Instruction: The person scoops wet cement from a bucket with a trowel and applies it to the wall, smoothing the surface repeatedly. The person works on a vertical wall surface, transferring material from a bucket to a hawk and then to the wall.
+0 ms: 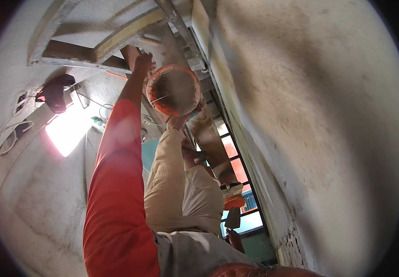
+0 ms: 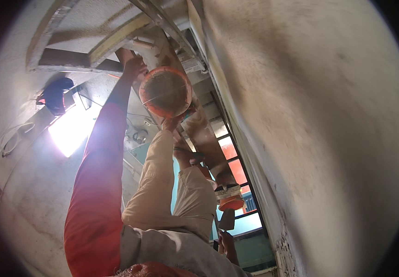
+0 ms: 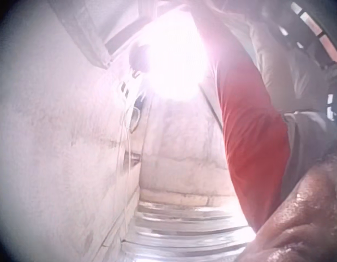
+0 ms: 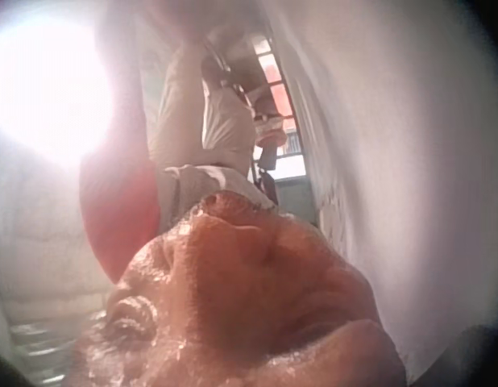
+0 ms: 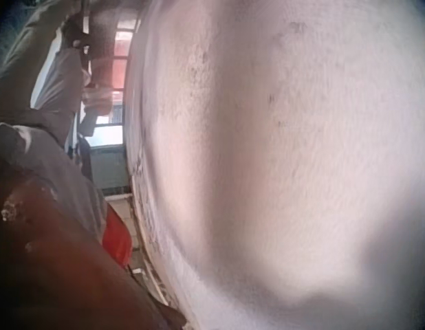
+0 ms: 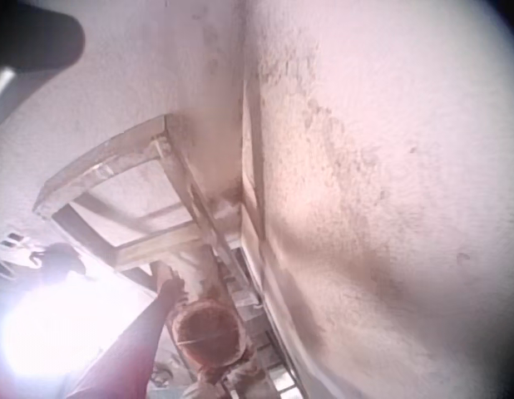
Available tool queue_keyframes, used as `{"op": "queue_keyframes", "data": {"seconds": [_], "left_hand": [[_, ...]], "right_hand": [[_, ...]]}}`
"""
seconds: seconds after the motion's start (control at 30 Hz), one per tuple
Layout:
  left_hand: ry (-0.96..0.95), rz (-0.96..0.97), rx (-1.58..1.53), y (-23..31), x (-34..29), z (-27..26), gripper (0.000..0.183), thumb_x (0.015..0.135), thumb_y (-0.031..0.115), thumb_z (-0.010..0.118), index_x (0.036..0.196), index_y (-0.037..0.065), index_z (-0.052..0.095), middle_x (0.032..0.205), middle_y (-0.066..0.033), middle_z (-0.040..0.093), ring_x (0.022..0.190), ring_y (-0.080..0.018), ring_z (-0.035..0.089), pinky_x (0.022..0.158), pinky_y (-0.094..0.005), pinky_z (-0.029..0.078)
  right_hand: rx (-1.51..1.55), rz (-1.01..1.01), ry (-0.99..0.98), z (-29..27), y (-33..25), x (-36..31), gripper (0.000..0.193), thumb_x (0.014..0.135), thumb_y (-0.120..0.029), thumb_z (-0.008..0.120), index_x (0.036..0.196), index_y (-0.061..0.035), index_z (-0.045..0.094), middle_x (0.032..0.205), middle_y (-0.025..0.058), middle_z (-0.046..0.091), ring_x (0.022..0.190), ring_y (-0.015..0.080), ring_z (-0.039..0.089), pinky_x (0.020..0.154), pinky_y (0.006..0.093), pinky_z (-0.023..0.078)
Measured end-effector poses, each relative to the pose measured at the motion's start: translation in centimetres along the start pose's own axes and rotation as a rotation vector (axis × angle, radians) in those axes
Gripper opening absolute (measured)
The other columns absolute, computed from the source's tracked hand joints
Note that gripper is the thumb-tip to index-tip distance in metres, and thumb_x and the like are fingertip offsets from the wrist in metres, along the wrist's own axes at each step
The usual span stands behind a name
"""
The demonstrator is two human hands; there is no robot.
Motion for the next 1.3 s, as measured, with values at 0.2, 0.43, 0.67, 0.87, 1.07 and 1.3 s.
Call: {"op": "queue_keyframes", "data": {"seconds": [0.2, 0.43, 0.67, 0.87, 1.07, 1.3], "left_hand": [[-0.051, 0.127, 0.019, -4.1, 12.7, -1.9, 0.032, 0.102, 0.027, 0.051, 0.130, 0.013, 0.056, 0.118, -0.0076, 0.057, 0.105, -0.0256, 0.064, 0.091, -0.0430, 0.057], [0.249, -0.061, -0.259, -6.5, 19.3, -2.4, 0.044, 0.097, 0.028, 0.062, 0.135, 0.007, 0.054, 0.123, -0.0127, 0.059, 0.103, -0.0273, 0.064, 0.089, -0.0476, 0.057], [0.394, -0.025, -0.002, -1.5, 18.4, -2.2, 0.052, 0.092, 0.037, 0.071, 0.126, -0.001, 0.059, 0.109, -0.0151, 0.067, 0.065, -0.0242, 0.071, 0.052, -0.0358, 0.059], [0.399, 0.048, -0.412, 0.1, 13.4, -1.0, 0.041, 0.096, 0.033, 0.062, 0.122, 0.002, 0.059, 0.114, -0.0139, 0.064, 0.087, -0.0248, 0.069, 0.063, -0.0398, 0.060], [0.199, 0.100, -0.567, 2.6, 2.9, -0.3, 0.035, 0.107, 0.038, 0.045, 0.125, 0.011, 0.056, 0.115, -0.0103, 0.060, 0.098, -0.0245, 0.064, 0.077, -0.0485, 0.060], [-0.024, 0.068, -0.318, 1.4, -7.1, -0.1, 0.028, 0.104, 0.037, 0.052, 0.123, 0.016, 0.058, 0.098, -0.0013, 0.061, 0.086, -0.0162, 0.063, 0.071, -0.0358, 0.054]], "right_hand": [[0.020, 0.053, 0.025, -1.1, 0.1, 3.1, 0.030, 0.097, -0.035, 0.065, 0.081, -0.0103, 0.058, 0.064, 0.0006, 0.054, 0.055, 0.0127, 0.052, 0.054, 0.0331, 0.044], [-0.061, 0.002, 0.036, -1.3, -1.5, 3.8, 0.031, 0.096, -0.034, 0.066, 0.084, -0.0063, 0.063, 0.069, 0.0025, 0.059, 0.063, 0.0138, 0.056, 0.062, 0.0348, 0.045], [0.025, 0.123, 0.102, -1.5, 0.1, 5.9, 0.030, 0.096, -0.034, 0.067, 0.087, -0.0057, 0.065, 0.073, 0.0018, 0.061, 0.065, 0.0127, 0.057, 0.064, 0.0322, 0.045], [0.191, 0.072, -0.020, -1.2, 0.4, 6.5, 0.026, 0.093, -0.033, 0.072, 0.089, -0.0099, 0.061, 0.067, 0.0024, 0.057, 0.054, 0.0153, 0.056, 0.052, 0.0349, 0.047], [0.223, 0.077, -0.056, -1.2, 0.4, 4.9, 0.029, 0.091, -0.033, 0.076, 0.090, -0.0124, 0.056, 0.066, 0.0020, 0.053, 0.050, 0.0170, 0.054, 0.046, 0.0357, 0.046], [0.282, -0.036, -0.020, -1.9, -1.0, 3.3, 0.028, 0.089, -0.034, 0.077, 0.089, -0.0126, 0.060, 0.067, 0.0007, 0.054, 0.051, 0.0154, 0.053, 0.048, 0.0348, 0.047]]}}
Point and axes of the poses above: each hand's wrist, its own x-axis towards the middle knuckle, its own z-axis out of the palm, y = z × x, the point moved 5 cm from there along x, towards the middle knuckle
